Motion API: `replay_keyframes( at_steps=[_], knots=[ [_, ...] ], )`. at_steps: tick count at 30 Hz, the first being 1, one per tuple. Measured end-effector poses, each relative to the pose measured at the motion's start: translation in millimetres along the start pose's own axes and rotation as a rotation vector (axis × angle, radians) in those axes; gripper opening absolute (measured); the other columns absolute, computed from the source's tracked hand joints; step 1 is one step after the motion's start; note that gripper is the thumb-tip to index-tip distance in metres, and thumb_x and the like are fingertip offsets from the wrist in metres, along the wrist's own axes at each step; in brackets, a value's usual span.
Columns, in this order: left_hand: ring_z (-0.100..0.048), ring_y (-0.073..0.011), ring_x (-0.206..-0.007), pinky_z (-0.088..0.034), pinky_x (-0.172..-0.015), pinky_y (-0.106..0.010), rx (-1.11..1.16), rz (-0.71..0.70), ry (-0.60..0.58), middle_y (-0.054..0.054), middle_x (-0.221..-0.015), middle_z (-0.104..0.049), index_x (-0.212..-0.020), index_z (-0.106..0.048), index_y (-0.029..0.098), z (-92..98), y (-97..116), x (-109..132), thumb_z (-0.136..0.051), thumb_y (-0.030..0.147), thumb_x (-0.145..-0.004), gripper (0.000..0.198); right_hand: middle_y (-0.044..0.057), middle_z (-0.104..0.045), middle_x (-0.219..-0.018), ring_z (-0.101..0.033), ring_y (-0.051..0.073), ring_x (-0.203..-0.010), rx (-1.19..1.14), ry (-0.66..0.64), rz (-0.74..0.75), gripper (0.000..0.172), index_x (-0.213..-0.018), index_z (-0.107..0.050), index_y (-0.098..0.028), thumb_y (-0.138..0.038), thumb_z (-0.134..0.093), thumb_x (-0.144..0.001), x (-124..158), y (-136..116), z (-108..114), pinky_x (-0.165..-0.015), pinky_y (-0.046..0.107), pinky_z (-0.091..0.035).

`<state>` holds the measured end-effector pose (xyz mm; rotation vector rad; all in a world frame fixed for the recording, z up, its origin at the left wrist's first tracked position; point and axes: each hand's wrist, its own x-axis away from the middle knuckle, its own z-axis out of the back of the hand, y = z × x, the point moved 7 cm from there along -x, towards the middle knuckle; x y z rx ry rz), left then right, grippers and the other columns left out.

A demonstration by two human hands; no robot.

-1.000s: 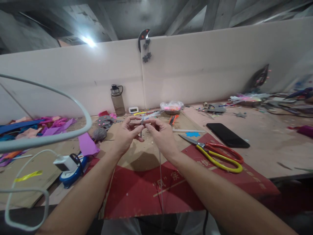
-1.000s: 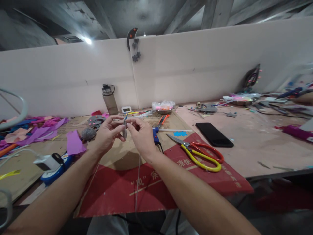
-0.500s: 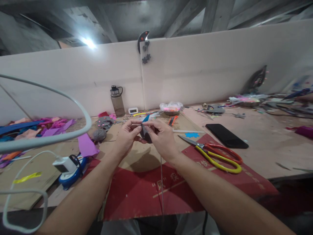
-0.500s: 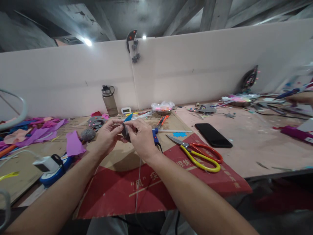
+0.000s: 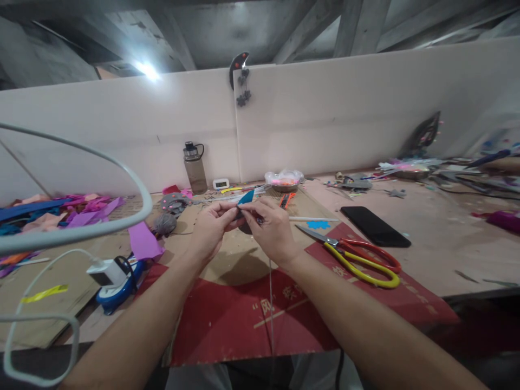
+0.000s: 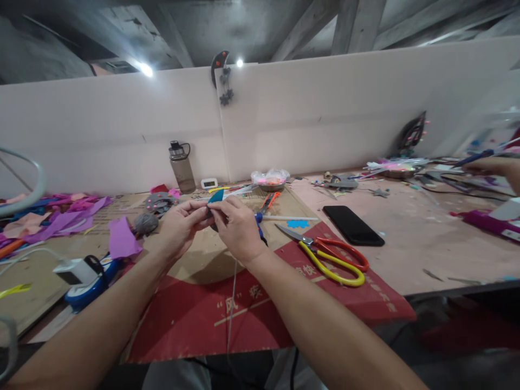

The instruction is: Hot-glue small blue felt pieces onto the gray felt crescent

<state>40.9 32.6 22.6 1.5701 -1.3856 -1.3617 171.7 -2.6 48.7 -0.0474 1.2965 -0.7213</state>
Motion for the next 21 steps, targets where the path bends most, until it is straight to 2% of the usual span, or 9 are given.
replay_keyframes(
  at_steps=[8,14,21],
  knots=[
    [-0.066,-0.0137,-0.08,-0.054,-0.082,-0.032,0.006,0.016,-0.005,-0.005,-0.087,-0.07,-0.086,-0.066,0.014,-2.1,-2.1,0.2,-0.077,0.022,-0.065,0.025,0.004,-0.063,-0.085,-0.059,0.017,-0.082,-0.035,0.003,-0.031,0.017,-0.091,-0.067,-0.024,-0.018,-0.052,-0.086,-1.0,4.1,0.4,-0.075,0.032,-0.046],
    [-0.065,-0.0133,-0.08,-0.055,-0.078,-0.03,0.043,0.012,0.017,-0.004,-0.085,-0.068,-0.08,-0.068,0.013,-1.4,0.0,2.1,-0.073,0.023,-0.068,0.016,0.004,-0.062,-0.084,-0.058,0.017,-0.081,-0.046,-0.007,-0.025,0.017,-0.092,-0.067,-0.024,-0.019,-0.052,-0.086,-1.0,3.7,-0.9,-0.074,0.031,-0.046],
    [-0.064,-0.0126,-0.076,-0.055,-0.076,-0.03,0.046,0.04,0.052,-0.003,-0.081,-0.066,-0.076,-0.066,0.012,1.7,0.9,0.1,-0.075,0.022,-0.065,0.017,0.004,-0.061,-0.085,-0.058,0.016,-0.081,-0.06,-0.025,-0.017,0.017,-0.094,-0.067,-0.024,-0.02,-0.052,-0.087,0.1,5.8,-3.1,-0.072,0.031,-0.046]
  ],
)
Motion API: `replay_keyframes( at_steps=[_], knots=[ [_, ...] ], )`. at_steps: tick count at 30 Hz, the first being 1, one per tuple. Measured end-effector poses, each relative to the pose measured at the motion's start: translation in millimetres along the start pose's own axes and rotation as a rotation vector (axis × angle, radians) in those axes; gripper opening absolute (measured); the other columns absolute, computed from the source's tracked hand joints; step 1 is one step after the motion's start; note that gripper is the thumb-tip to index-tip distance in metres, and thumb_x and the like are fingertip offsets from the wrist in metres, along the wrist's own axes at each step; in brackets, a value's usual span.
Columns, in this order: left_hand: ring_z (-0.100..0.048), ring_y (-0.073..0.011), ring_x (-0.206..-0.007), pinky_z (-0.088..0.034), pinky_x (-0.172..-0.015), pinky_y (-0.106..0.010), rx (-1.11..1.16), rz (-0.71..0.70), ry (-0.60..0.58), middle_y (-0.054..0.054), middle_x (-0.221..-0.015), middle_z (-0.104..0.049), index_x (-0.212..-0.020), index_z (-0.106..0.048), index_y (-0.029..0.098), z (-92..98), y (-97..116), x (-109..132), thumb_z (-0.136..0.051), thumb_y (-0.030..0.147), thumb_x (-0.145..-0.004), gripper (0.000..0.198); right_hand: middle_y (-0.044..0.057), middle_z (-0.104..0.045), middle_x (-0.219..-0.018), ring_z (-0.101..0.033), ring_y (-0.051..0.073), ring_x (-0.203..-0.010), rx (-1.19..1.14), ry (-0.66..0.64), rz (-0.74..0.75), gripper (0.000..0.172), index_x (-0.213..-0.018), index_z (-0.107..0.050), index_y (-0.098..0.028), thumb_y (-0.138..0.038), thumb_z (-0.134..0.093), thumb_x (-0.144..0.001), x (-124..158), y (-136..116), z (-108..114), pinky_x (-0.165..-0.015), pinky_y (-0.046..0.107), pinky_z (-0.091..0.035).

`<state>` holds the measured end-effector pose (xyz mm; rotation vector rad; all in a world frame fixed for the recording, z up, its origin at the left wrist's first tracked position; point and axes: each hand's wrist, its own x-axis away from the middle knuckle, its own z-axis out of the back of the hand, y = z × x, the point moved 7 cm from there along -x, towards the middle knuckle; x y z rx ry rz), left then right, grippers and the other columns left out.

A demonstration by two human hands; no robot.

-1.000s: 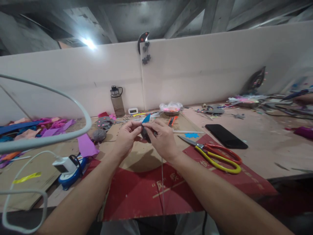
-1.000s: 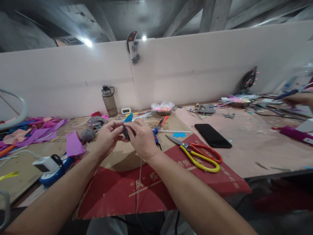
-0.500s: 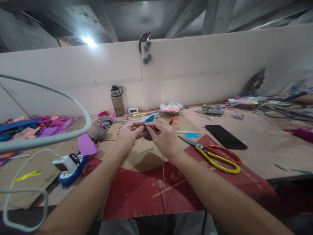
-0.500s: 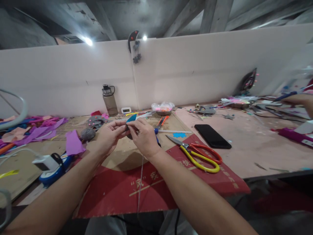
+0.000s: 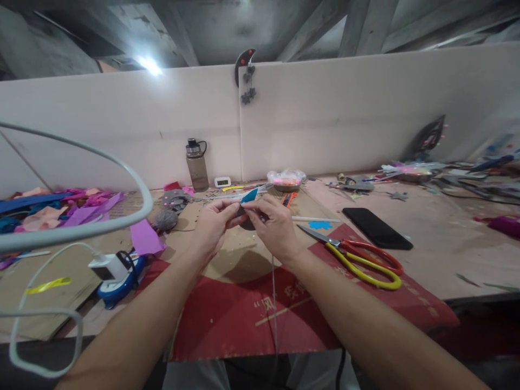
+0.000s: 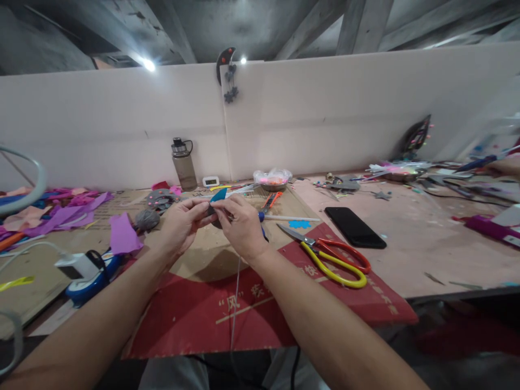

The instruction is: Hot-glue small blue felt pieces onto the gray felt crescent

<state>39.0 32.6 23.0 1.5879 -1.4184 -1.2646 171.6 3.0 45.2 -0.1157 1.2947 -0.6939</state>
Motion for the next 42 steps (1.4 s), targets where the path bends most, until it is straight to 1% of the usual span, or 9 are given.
replay_keyframes(
  at_steps=[5,11,14,18,23,27,32,37,42],
  knots=[
    [-0.062,-0.0114,-0.072,-0.056,-0.074,-0.03,-0.03,-0.013,0.016,-0.002,-0.077,-0.065,-0.075,-0.065,0.012,1.1,-1.0,-1.0,-0.075,0.024,-0.066,0.017,0.004,-0.06,-0.083,-0.056,0.016,-0.08,0.005,-0.003,0.003,0.015,-0.092,-0.066,-0.022,-0.021,-0.052,-0.087,-0.6,-2.2,0.1,-0.073,0.03,-0.045],
    [-0.062,-0.0108,-0.07,-0.056,-0.073,-0.029,-0.036,-0.062,0.047,-0.002,-0.074,-0.065,-0.074,-0.066,0.013,0.8,-0.7,-0.9,-0.075,0.025,-0.065,0.018,0.001,-0.055,-0.074,-0.05,0.014,-0.067,0.016,0.051,-0.086,0.006,-0.087,-0.059,-0.019,-0.022,-0.055,-0.083,0.8,3.5,2.0,-0.064,0.027,-0.041],
    [-0.062,-0.0104,-0.068,-0.056,-0.073,-0.029,-0.045,-0.092,0.058,-0.001,-0.072,-0.065,-0.073,-0.066,0.013,0.4,1.9,0.0,-0.074,0.026,-0.065,0.018,-0.001,-0.051,-0.071,-0.048,0.012,-0.063,-0.066,0.064,-0.129,0.011,-0.092,-0.054,-0.019,-0.023,-0.057,-0.082,3.5,6.9,-0.2,-0.061,0.026,-0.04],
    [-0.062,-0.0111,-0.068,-0.057,-0.07,-0.029,-0.045,-0.131,0.101,-0.001,-0.071,-0.065,-0.072,-0.066,0.013,6.8,5.0,-2.1,-0.075,0.027,-0.063,0.018,-0.004,-0.047,-0.068,-0.046,0.01,-0.058,-0.183,-0.006,-0.173,0.016,-0.095,-0.049,-0.02,-0.026,-0.056,-0.082,6.0,6.7,-8.3,-0.058,0.025,-0.038],
    [-0.063,-0.0124,-0.071,-0.058,-0.07,-0.031,-0.011,-0.195,0.17,-0.002,-0.074,-0.064,-0.071,-0.066,0.013,25.2,9.1,-13.1,-0.076,0.025,-0.062,0.018,-0.002,-0.052,-0.071,-0.047,0.01,-0.061,-0.307,-0.066,-0.293,0.014,-0.08,-0.051,-0.019,-0.031,-0.056,-0.082,7.3,12.4,-14.9,-0.058,0.025,-0.038],
    [-0.058,-0.0079,-0.062,-0.058,-0.07,-0.03,0.047,-0.218,0.283,0.0,-0.068,-0.061,-0.069,-0.066,0.012,48.6,14.9,-22.7,-0.074,0.02,-0.063,0.013,-0.004,-0.046,-0.065,-0.042,0.009,-0.058,-0.337,-0.08,-0.392,0.019,-0.069,-0.047,-0.019,-0.03,-0.06,-0.078,6.8,20.3,-14.5,-0.056,0.024,-0.035],
    [-0.055,-0.0053,-0.055,-0.057,-0.073,-0.029,0.136,-0.272,0.428,0.002,-0.061,-0.059,-0.065,-0.061,0.012,84.6,27.6,-31.5,-0.069,0.013,-0.067,0.008,-0.002,-0.052,-0.066,-0.046,0.011,-0.062,-0.456,-0.278,-0.381,0.017,-0.067,-0.052,-0.018,-0.03,-0.063,-0.075,3.1,24.5,-17.6,-0.06,0.025,-0.037],
    [-0.052,-0.0039,-0.051,-0.058,-0.069,-0.026,0.182,-0.285,0.477,0.004,-0.059,-0.057,-0.064,-0.059,0.012,102.9,29.7,-37.5,-0.066,0.011,-0.069,0.009,-0.004,-0.05,-0.06,-0.043,0.008,-0.055,-0.502,-0.107,-0.562,0.017,-0.069,-0.055,-0.018,-0.031,-0.066,-0.074,-1.7,57.5,5.8,-0.053,0.023,-0.034],
    [-0.052,-0.0038,-0.05,-0.058,-0.068,-0.026,0.176,-0.264,0.44,0.004,-0.057,-0.056,-0.064,-0.059,0.012,100.4,25.3,-39.9,-0.066,0.011,-0.069,0.009,-0.002,-0.053,-0.072,-0.045,0.006,-0.059,-1.039,-0.082,-0.753,0.019,-0.073,-0.057,-0.017,-0.029,-0.071,-0.071,2.2,64.6,-0.7,-0.055,0.02,-0.04]
  ],
)
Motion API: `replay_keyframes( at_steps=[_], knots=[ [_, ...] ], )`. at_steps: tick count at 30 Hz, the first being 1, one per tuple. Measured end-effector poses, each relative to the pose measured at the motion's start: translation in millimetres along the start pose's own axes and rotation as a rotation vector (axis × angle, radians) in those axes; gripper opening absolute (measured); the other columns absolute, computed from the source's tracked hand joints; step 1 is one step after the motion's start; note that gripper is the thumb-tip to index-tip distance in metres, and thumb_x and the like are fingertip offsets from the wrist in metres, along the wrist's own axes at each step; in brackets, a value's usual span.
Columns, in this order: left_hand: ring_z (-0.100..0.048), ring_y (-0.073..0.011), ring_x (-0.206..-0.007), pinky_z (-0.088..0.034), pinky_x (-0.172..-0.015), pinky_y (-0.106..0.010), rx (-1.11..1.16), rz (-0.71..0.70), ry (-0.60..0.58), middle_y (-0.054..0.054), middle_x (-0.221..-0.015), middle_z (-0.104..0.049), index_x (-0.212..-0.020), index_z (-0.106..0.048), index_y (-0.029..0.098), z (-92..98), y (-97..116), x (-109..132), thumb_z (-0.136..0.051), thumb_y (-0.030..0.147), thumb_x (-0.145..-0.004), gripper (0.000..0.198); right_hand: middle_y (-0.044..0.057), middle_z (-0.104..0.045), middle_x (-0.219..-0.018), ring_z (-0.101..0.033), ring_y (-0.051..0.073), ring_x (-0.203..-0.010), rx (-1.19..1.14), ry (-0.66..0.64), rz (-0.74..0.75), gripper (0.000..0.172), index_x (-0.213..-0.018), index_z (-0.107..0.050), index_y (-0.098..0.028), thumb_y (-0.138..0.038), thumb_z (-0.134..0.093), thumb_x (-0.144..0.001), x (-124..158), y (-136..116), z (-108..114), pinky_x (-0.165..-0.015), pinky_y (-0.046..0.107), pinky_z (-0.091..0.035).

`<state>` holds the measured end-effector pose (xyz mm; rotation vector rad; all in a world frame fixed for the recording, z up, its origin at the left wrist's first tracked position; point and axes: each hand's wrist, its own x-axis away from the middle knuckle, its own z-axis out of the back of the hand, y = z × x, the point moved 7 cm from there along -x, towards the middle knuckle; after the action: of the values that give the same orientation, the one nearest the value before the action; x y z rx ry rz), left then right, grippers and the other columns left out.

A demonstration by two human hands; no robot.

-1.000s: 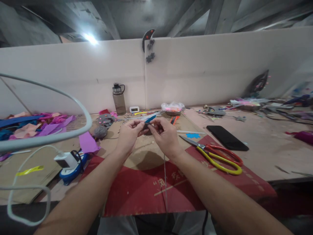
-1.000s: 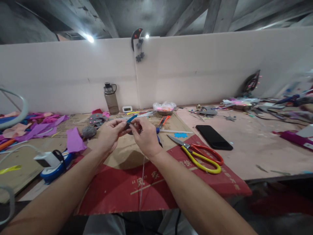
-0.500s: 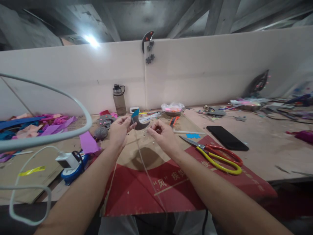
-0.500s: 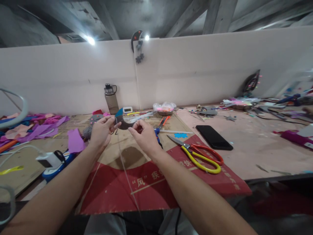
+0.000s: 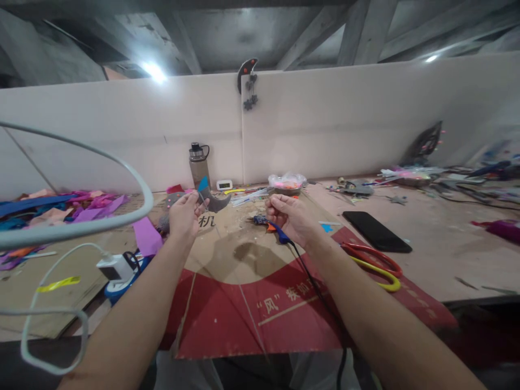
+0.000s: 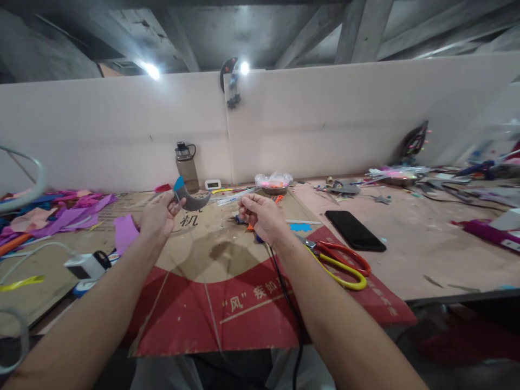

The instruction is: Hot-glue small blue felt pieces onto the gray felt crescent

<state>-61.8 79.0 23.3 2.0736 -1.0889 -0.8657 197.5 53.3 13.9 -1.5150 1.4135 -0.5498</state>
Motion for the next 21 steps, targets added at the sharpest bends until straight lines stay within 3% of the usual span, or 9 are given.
replay_keyframes(
  at_steps=[5,14,21],
  knots=[
    [-0.054,-0.0047,-0.052,-0.058,-0.069,-0.026,-0.006,0.009,-0.004,0.003,-0.058,-0.057,-0.064,-0.06,0.012,-1.7,0.9,2.8,-0.065,0.01,-0.069,0.008,-0.002,-0.05,-0.074,-0.044,0.005,-0.061,-0.222,-0.082,-0.083,0.015,-0.075,-0.055,-0.015,-0.021,-0.068,-0.074,4.0,4.8,-12.3,-0.054,0.019,-0.041],
    [-0.054,-0.0043,-0.052,-0.058,-0.071,-0.026,-0.018,0.022,-0.013,0.002,-0.062,-0.059,-0.064,-0.06,0.012,-4.3,-0.7,6.9,-0.066,0.011,-0.069,0.007,-0.003,-0.038,-0.068,-0.037,0.007,-0.06,-0.263,-0.184,-0.145,0.018,-0.071,-0.046,-0.017,-0.02,-0.062,-0.077,8.5,4.5,-24.4,-0.052,0.019,-0.035],
    [-0.058,-0.0063,-0.056,-0.058,-0.071,-0.026,-0.027,0.02,-0.025,0.001,-0.064,-0.06,-0.062,-0.06,0.012,-5.3,-2.7,6.9,-0.068,0.011,-0.067,0.009,-0.003,-0.036,-0.065,-0.037,0.01,-0.058,-0.013,-0.188,-0.104,0.021,-0.07,-0.039,-0.021,-0.03,-0.057,-0.075,10.5,3.7,-28.8,-0.053,0.024,-0.035]
  ],
)
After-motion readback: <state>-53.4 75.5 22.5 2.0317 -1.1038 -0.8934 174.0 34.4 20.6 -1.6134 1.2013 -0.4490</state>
